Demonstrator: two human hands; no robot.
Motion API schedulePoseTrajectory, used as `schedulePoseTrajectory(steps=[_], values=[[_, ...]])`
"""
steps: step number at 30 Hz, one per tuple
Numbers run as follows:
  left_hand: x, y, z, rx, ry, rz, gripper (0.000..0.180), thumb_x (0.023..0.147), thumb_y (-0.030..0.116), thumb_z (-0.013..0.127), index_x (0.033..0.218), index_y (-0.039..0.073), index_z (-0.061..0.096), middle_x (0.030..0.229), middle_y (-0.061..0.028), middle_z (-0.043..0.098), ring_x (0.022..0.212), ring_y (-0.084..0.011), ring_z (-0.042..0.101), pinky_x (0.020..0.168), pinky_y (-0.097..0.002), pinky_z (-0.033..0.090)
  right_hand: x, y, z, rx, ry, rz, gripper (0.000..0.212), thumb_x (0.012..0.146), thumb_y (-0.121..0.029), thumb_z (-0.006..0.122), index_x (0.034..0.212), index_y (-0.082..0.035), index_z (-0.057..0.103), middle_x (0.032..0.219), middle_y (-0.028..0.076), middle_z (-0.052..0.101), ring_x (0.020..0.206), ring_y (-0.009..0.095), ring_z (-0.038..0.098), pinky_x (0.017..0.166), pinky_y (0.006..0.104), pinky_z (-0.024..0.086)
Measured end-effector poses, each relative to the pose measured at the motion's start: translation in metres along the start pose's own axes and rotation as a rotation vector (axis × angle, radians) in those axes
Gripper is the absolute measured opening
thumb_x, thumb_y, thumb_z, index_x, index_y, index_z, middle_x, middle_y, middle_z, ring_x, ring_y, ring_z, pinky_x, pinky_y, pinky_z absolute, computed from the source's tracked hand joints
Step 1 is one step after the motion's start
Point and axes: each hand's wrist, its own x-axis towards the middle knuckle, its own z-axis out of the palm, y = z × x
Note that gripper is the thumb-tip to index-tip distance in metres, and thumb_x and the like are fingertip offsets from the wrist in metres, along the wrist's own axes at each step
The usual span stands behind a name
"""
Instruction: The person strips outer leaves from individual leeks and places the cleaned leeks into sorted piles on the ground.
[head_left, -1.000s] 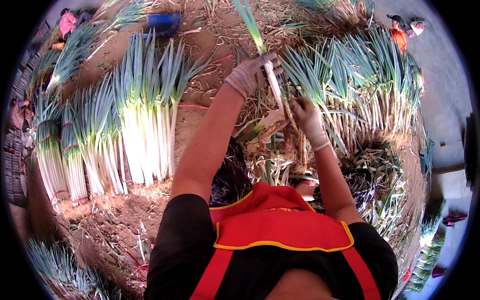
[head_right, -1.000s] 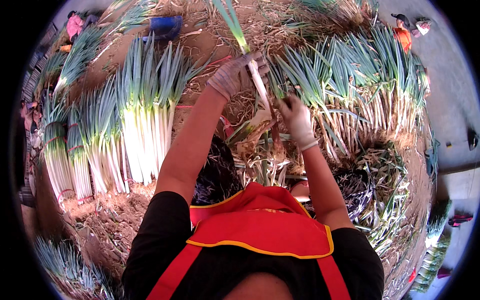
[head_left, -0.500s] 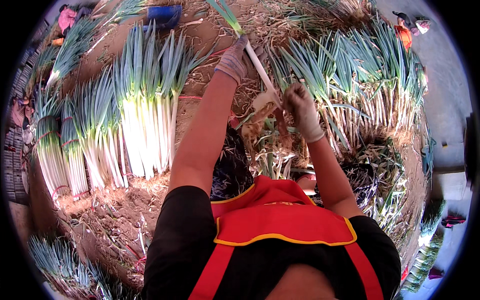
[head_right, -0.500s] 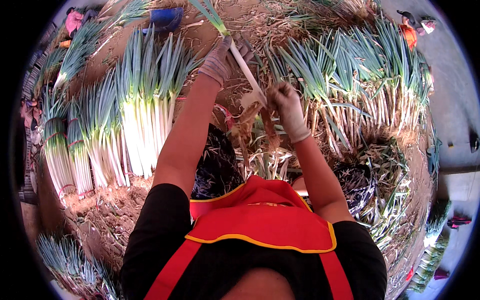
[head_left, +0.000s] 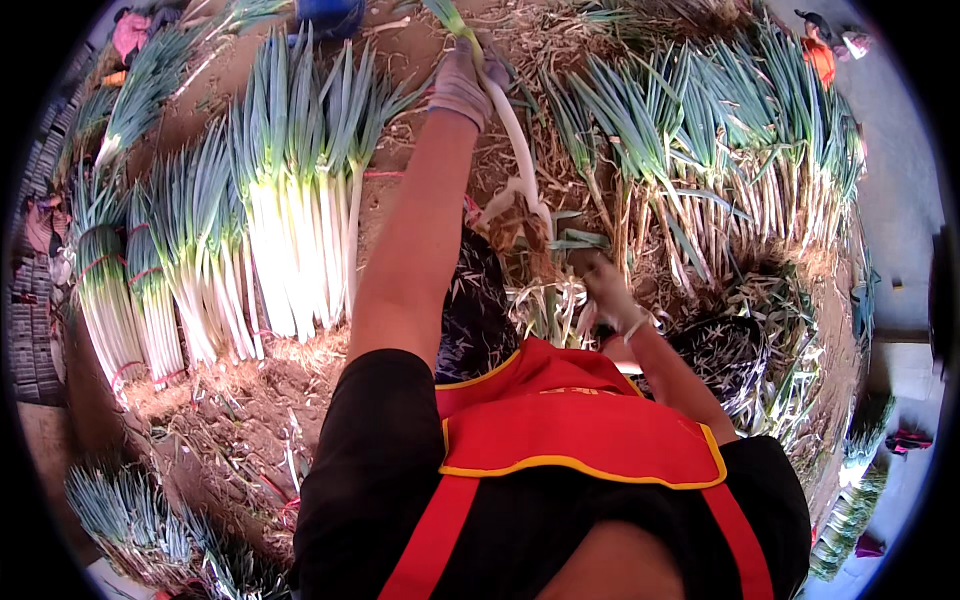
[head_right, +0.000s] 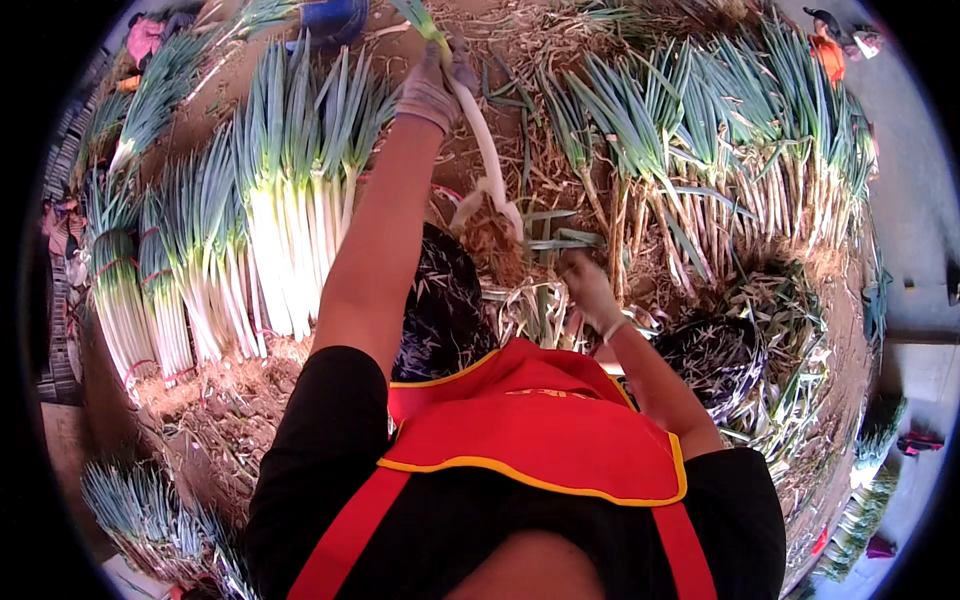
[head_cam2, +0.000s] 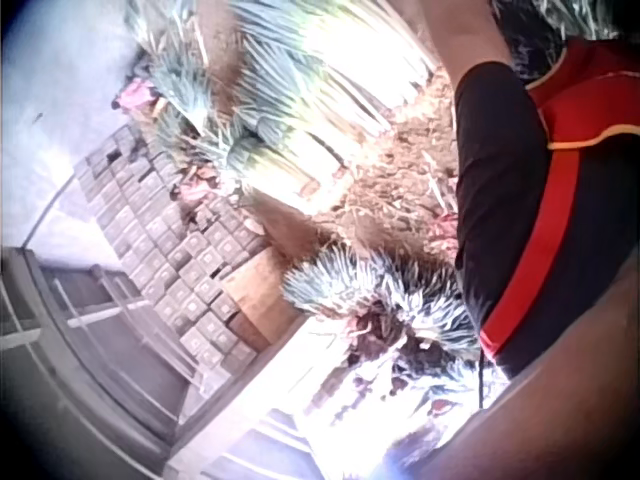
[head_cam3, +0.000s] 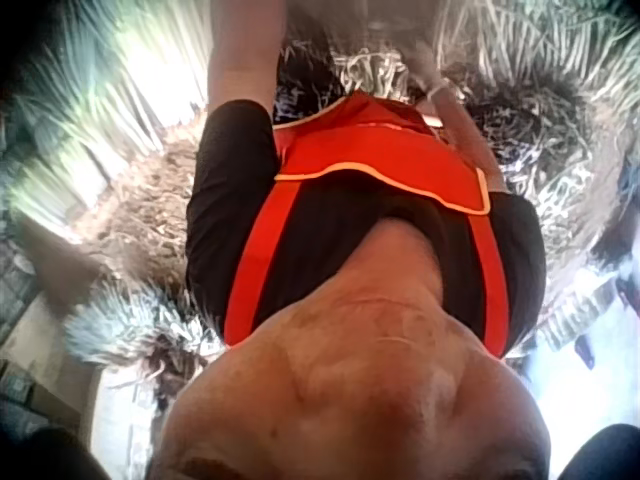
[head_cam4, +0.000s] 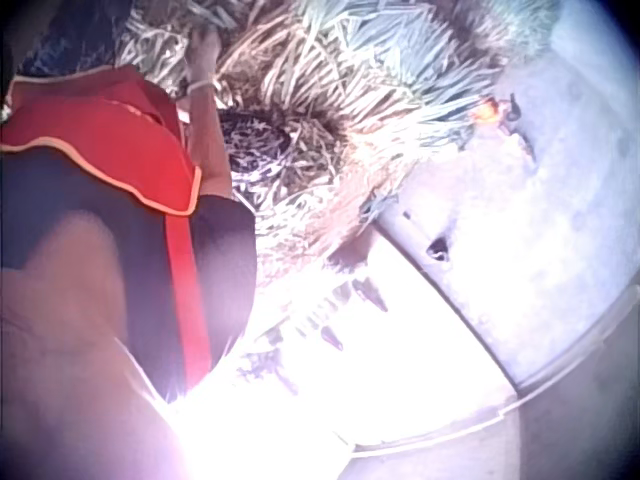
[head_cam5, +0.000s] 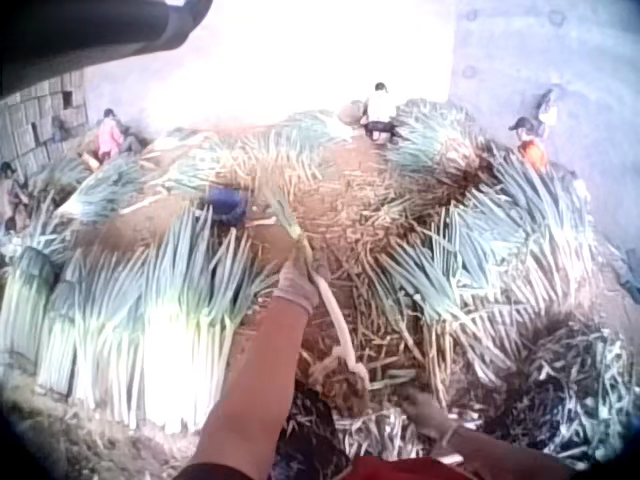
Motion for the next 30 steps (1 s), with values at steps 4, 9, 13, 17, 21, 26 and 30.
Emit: schedulePoseTrajectory(steps=[4,9,13,17,21,26,30], values=[[0.008,-0.014,-0.004,-0.175,-0.024,-0.206,0.042,0.096,0.046,0.048,0.096,0.005,0.059,0.069,-0.0015,0.048,0.051,-0.0136,0.042,0.044,-0.026,0.041,0.083,-0.141,-0.031,0.016,0.103,-0.62,0.037,0.085,-0.004,0.054,0.122,0.001,0.054,0.106,0.012,0.059,0.081,0.022,0.065,0.069,0.0298,0.055],[0.024,-0.002,-0.039,-0.289,0.027,-0.219,0.037,0.097,0.044,0.048,0.084,0.01,0.051,0.063,0.0002,0.041,0.047,-0.0129,0.038,0.042,-0.0273,0.038,0.075,-0.179,-0.014,0.168,0.022,-0.642,0.033,0.099,-0.026,0.05,0.115,0.002,0.056,0.09,0.008,0.062,0.079,0.016,0.059,0.07,0.028,0.05],[0.033,-0.005,-0.046,-0.308,0.153,-0.229,0.035,0.098,0.04,0.047,0.079,0.01,0.047,0.06,0.0003,0.039,0.045,-0.0138,0.038,0.041,-0.0289,0.038,0.043,-0.16,-0.017,0.068,0.273,-0.697,0.03,0.098,-0.025,0.051,0.107,0.003,0.059,0.078,0.007,0.058,0.069,0.012,0.055,0.062,0.0294,0.047],[0.073,0.024,-0.144,-0.238,0.136,-0.052,0.038,0.098,0.044,0.046,0.08,0.01,0.047,0.063,-0.0013,0.041,0.047,-0.0141,0.041,0.041,-0.0278,0.037,-0.023,-0.203,-0.038,0.195,-0.118,-0.22,0.02,0.095,-0.017,0.054,0.102,0.001,0.06,0.067,0.007,0.054,0.063,0.013,0.056,0.054,0.0311,0.043],[0.052,0.053,-0.12,-0.231,0.148,-0.168,0.049,0.094,0.057,0.045,0.083,0.009,0.047,0.066,-0.0051,0.044,0.049,-0.0153,0.043,0.042,-0.0269,0.038,-0.082,-0.141,-0.037,0.18,-0.073,0.019,0.021,0.096,-0.017,0.051,0.1,0.0,0.063,0.062,0.004,0.055,0.055,0.01,0.052,0.05,0.0274,0.039],[0.049,0.04,-0.084,-0.125,0.206,-0.005,0.039,0.092,0.05,0.055,0.084,0.012,0.051,0.065,-0.0023,0.044,0.047,-0.0138,0.04,0.042,-0.0283,0.039,-0.07,0.006,-0.017,-0.028,-0.377,0.18,0.028,0.096,-0.026,0.052,0.109,-0.004,0.064,0.075,0.008,0.063,0.068,0.018,0.062,0.061,0.0318,0.048],[0.041,0.052,-0.084,-0.123,0.186,-0.013,0.038,0.092,0.052,0.055,0.093,0.015,0.05,0.064,-0.0028,0.041,0.048,-0.0157,0.04,0.041,-0.0279,0.038,-0.06,0.041,-0.008,-0.61,-0.685,-0.089,0.034,0.094,-0.029,0.05,0.119,-0.007,0.06,0.092,0.015,0.068,0.082,0.032,0.066,0.073,0.0403,0.053]])
